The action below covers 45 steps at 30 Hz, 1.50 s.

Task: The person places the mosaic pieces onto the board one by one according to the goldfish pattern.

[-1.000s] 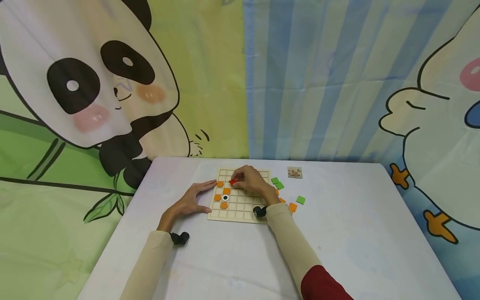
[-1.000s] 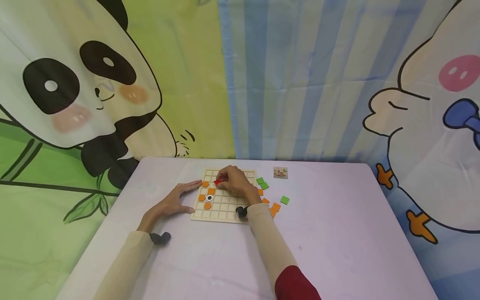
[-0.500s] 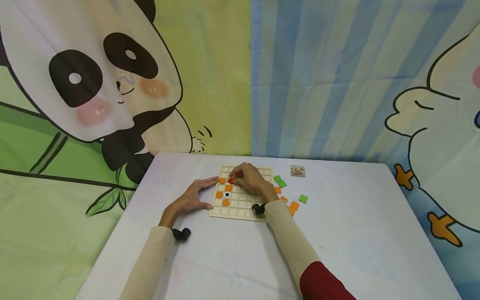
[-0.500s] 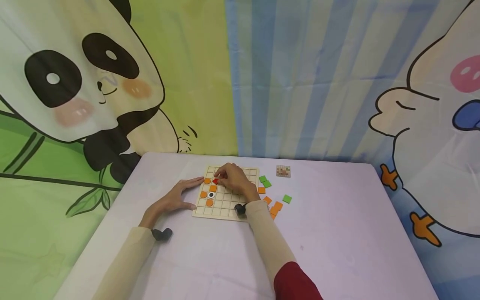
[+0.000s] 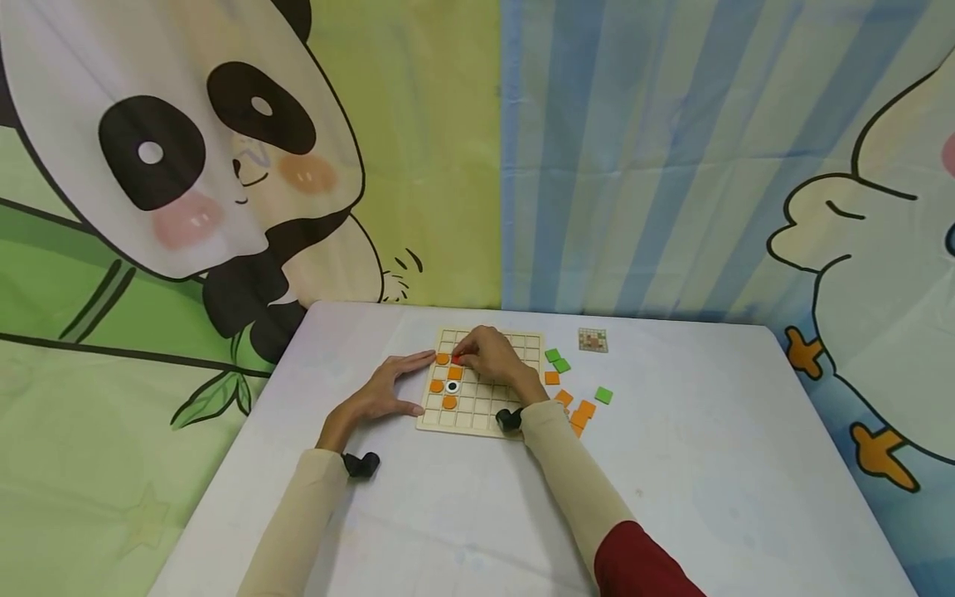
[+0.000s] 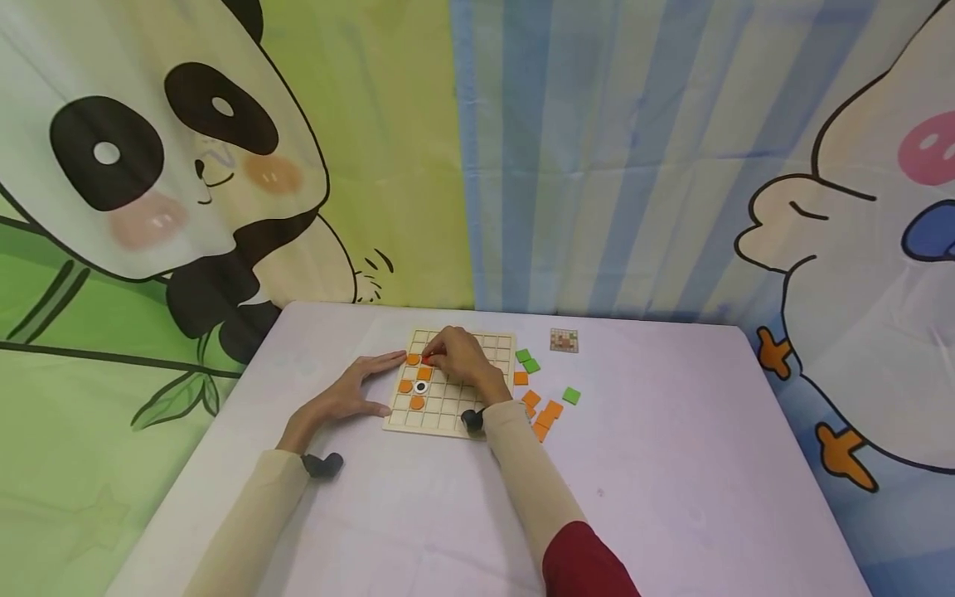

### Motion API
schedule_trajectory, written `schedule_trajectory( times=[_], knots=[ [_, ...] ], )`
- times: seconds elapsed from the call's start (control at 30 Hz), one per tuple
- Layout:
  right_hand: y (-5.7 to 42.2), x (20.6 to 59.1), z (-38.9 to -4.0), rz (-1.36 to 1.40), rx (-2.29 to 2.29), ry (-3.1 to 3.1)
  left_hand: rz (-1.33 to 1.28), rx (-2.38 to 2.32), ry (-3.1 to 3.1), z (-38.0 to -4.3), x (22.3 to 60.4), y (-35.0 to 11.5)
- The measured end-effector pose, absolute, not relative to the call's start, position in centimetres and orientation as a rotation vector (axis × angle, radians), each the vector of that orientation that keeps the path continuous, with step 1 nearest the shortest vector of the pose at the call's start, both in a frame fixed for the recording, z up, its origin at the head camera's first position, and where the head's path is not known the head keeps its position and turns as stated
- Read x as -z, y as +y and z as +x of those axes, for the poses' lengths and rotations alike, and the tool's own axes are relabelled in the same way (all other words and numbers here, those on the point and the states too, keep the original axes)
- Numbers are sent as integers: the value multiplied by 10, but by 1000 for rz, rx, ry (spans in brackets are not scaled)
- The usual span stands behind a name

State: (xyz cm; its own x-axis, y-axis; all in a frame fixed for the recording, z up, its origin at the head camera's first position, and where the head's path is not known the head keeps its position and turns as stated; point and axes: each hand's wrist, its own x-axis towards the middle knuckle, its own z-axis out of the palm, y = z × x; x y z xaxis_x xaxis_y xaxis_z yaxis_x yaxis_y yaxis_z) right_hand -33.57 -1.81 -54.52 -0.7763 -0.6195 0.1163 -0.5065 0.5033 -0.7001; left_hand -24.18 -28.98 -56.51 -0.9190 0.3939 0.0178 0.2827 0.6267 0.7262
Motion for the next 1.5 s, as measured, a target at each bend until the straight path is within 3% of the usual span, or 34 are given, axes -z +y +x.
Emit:
schedule_trajectory(
  times=[1.5],
  knots=[
    [-16,541,-325,-983,1104,2638,540,-1151,2701,-245,568,-290]
  ],
)
